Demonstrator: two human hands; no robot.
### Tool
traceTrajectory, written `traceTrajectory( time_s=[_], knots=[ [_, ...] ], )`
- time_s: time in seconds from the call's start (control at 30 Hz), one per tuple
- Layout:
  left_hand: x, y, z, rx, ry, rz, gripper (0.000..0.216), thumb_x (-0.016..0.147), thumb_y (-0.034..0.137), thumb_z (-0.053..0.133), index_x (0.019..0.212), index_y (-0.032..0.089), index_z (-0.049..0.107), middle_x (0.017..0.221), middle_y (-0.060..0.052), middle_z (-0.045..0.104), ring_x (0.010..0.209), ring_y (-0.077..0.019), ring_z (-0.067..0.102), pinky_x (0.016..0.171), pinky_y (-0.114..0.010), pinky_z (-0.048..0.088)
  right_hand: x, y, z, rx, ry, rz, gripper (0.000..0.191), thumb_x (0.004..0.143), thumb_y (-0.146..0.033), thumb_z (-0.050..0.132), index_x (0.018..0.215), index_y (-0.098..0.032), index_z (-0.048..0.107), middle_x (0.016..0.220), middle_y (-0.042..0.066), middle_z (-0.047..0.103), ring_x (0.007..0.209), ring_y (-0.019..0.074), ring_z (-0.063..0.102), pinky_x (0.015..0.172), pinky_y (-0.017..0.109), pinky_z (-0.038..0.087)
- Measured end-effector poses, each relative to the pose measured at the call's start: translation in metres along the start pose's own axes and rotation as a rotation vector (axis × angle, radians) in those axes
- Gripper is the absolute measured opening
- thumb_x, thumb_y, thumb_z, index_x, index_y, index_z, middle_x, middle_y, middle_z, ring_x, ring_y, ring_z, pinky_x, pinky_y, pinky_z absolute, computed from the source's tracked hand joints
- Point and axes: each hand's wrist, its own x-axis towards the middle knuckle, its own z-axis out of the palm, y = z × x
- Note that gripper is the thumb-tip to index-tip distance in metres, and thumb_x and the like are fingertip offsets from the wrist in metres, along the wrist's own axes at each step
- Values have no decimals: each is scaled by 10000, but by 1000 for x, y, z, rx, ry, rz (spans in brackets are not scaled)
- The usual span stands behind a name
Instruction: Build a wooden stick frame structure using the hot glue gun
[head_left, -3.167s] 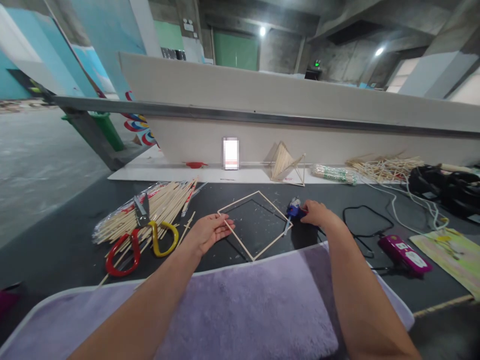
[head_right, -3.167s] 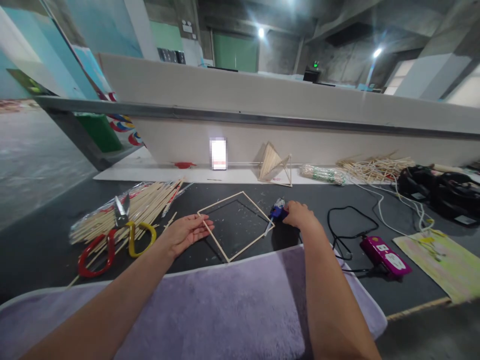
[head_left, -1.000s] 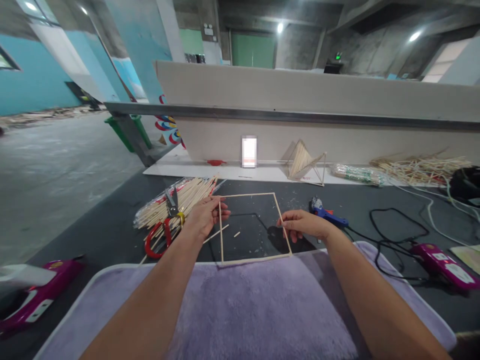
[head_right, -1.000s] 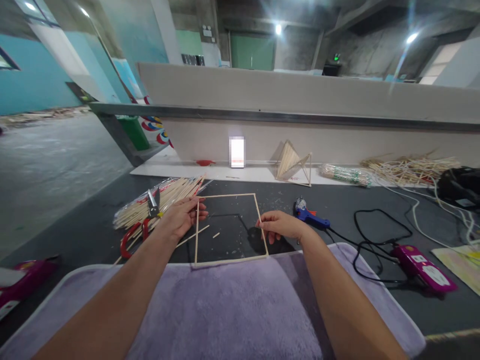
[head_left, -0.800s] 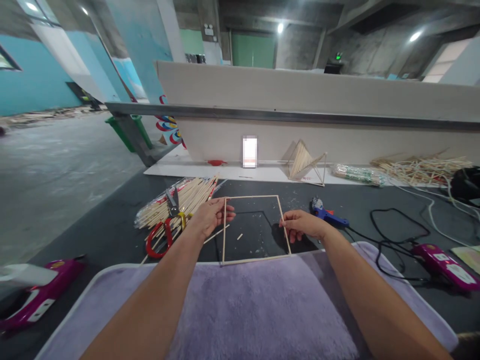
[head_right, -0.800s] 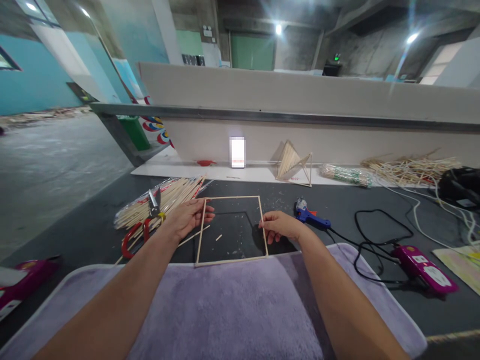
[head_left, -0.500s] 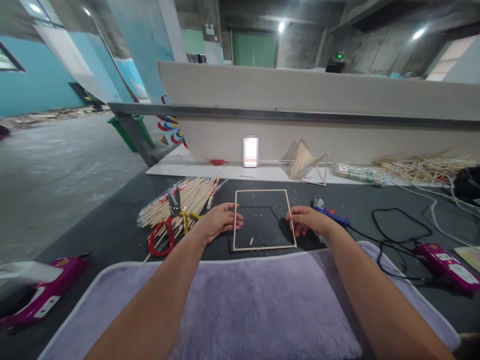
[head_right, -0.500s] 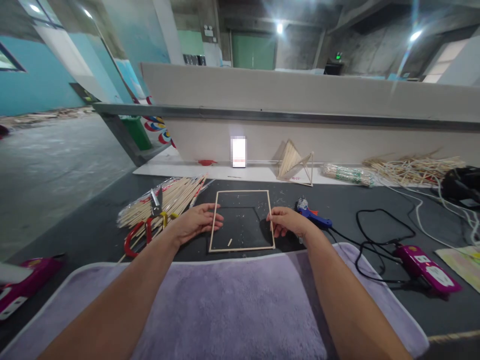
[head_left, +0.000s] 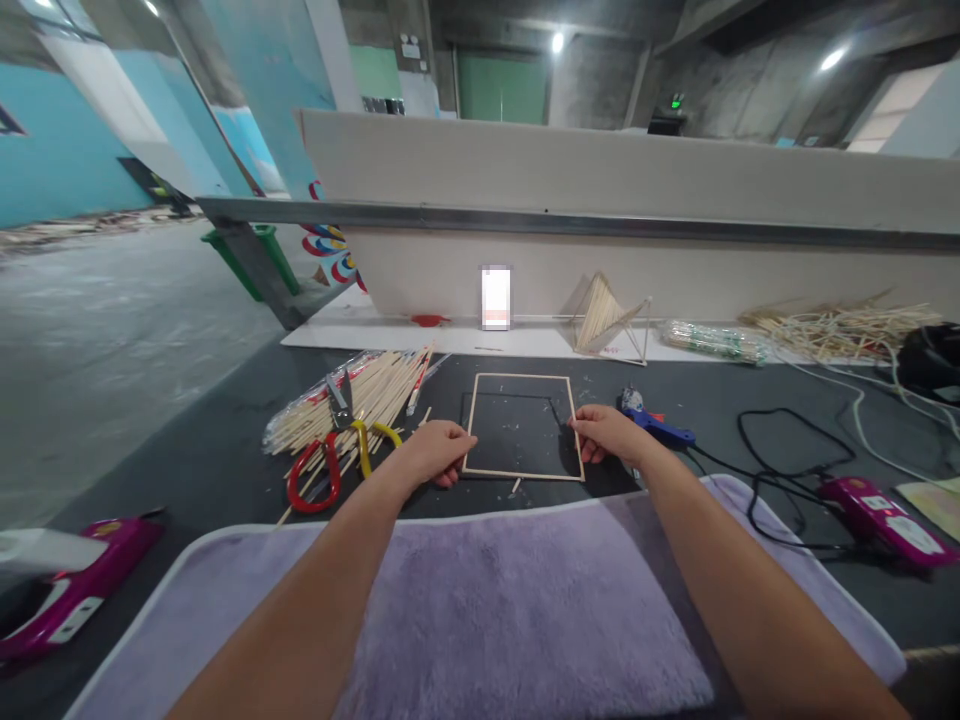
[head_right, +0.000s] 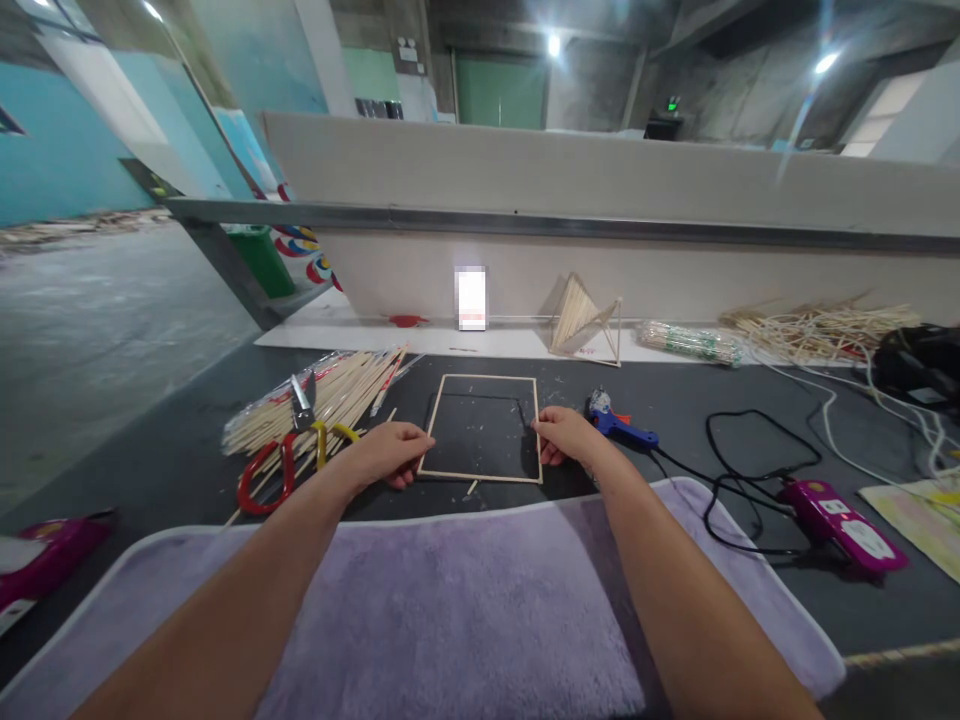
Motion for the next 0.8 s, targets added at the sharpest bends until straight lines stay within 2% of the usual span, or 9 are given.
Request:
traceTrajectory(
  time_s=[0.07, 0.2, 0.33, 0.4, 0.47, 0.6, 0.67, 0.8],
  knots=[
    [-1, -3, 0, 119, 6, 16, 192, 638, 297, 665, 567, 167, 542, 359, 20, 492, 298, -97, 443, 342, -180, 320, 2, 1, 2, -48, 43, 2, 98, 824, -236, 533, 889, -176, 491, 521, -37, 567, 396, 98, 571, 331, 146, 403],
    [4, -7, 2, 344, 135, 71, 204, 568, 284, 708, 522, 189, 533, 353, 42, 452, 355, -109, 442, 425, -208, 312, 6, 3, 3, -98, 83, 14, 188, 802, -186, 559, 972, -174, 480, 491, -47, 555, 380, 110, 565, 325, 165, 422],
    [8, -5, 1, 546, 339, 226, 231, 551, 306, 721, 496, 195, 526, 469, 7, 510, 529, -147, 503, 533, -228, 317, 9, 4, 2, -140, 144, 34, 274, 767, -152, 592, 1018, -175, 482, 507, -45, 562, 379, 121, 569, 326, 191, 449],
    [5, -2, 3, 649, 381, 279, 212, 592, 342, 694, 539, 197, 547, 533, -3, 544, 564, -152, 506, 548, -233, 304, 9, 5, 2, -159, 181, 36, 338, 751, -147, 611, 1060, -180, 477, 516, -47, 563, 373, 122, 567, 320, 194, 450],
    [-2, 3, 8, 712, 301, 336, 185, 638, 361, 654, 585, 201, 576, 581, -3, 572, 574, -147, 507, 548, -232, 295, 9, 5, 2, -176, 192, 13, 397, 731, -153, 636, 1092, -193, 474, 515, -55, 556, 366, 118, 563, 314, 184, 442],
    [-19, 9, 31, 791, 31, 438, 177, 675, 366, 621, 609, 202, 625, 630, -23, 617, 591, -149, 527, 563, -235, 307, 7, 5, 4, -246, 204, -32, 421, 705, -145, 647, 1087, -218, 488, 515, -72, 533, 359, 107, 558, 308, 165, 428],
    [-24, 8, 44, 807, 15, 458, 165, 672, 358, 629, 626, 201, 640, 642, -51, 631, 601, -169, 545, 579, -250, 325, 7, 4, 6, -276, 212, -29, 408, 713, -136, 626, 1088, -221, 489, 537, -68, 536, 370, 107, 563, 312, 167, 429],
    [-25, 4, 64, 824, 113, 420, 149, 679, 319, 617, 628, 181, 645, 651, -118, 636, 636, -232, 585, 609, -303, 370, 5, 2, 9, -294, 221, -39, 414, 718, -138, 627, 1100, -223, 492, 584, -53, 553, 389, 104, 563, 326, 172, 427]
  ],
)
